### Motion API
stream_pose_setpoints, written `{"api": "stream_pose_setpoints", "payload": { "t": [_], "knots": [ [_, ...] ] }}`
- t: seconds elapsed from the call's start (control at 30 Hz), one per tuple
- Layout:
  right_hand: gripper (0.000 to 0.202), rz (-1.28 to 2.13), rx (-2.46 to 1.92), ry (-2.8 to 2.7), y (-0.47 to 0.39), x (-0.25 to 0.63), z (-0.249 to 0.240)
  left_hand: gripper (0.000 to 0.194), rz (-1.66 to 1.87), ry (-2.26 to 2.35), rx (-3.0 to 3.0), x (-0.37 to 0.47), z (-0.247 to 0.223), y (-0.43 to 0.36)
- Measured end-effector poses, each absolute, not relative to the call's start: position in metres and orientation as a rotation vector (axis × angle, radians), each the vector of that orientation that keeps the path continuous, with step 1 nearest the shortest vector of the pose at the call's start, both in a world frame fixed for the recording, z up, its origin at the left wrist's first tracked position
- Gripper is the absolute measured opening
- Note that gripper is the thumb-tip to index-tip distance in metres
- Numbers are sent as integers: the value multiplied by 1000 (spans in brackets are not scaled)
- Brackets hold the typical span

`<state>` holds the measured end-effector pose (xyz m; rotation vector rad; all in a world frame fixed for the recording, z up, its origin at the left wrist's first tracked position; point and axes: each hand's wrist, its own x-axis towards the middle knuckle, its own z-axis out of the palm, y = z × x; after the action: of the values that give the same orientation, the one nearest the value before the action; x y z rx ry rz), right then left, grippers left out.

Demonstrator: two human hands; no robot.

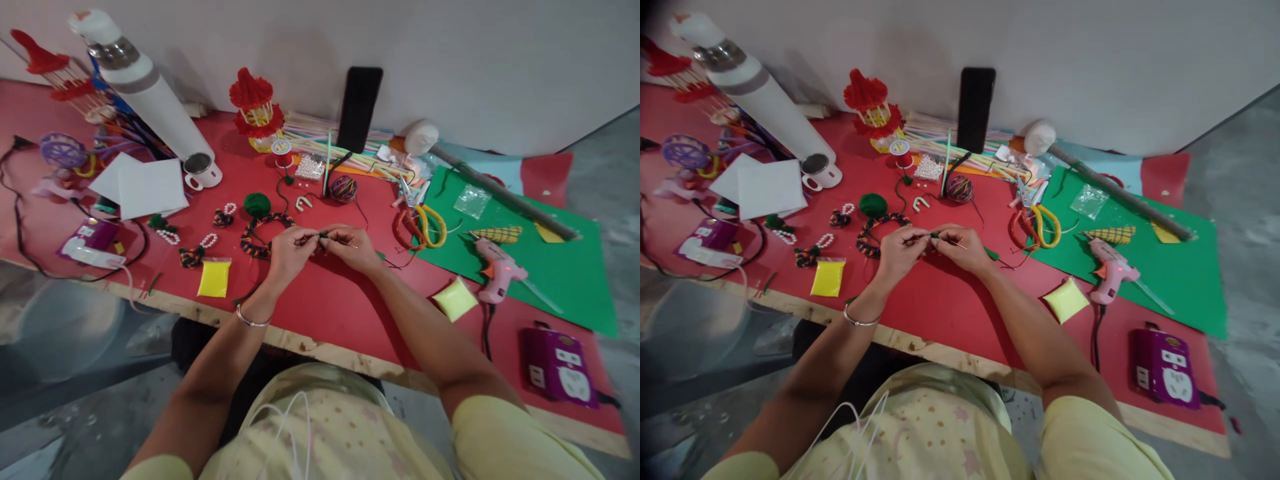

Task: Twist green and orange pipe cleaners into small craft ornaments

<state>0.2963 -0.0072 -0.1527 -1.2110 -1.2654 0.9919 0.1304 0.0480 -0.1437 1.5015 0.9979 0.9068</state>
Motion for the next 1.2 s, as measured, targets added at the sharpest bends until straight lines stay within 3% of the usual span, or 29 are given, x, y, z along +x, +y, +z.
{"api": "stream_pose_setpoints", "payload": {
  "t": [0.3,0.5,0.63,0.87,1.2],
  "knots": [
    [26,1023,-1165,-1286,-9,297,-153,19,758,960,1234,126,-144,51],
    [24,1127,-1115,-1263,-10,298,-153,14,781,1028,1442,124,-144,52],
    [26,1018,-1179,-1331,-11,296,-147,14,835,1044,1576,123,-146,52],
    [29,1083,-1132,-1288,-9,297,-147,17,690,964,1259,126,-140,50],
    [28,1102,-1151,-1277,-10,295,-149,17,757,1028,1392,125,-141,50]
  ]
}}
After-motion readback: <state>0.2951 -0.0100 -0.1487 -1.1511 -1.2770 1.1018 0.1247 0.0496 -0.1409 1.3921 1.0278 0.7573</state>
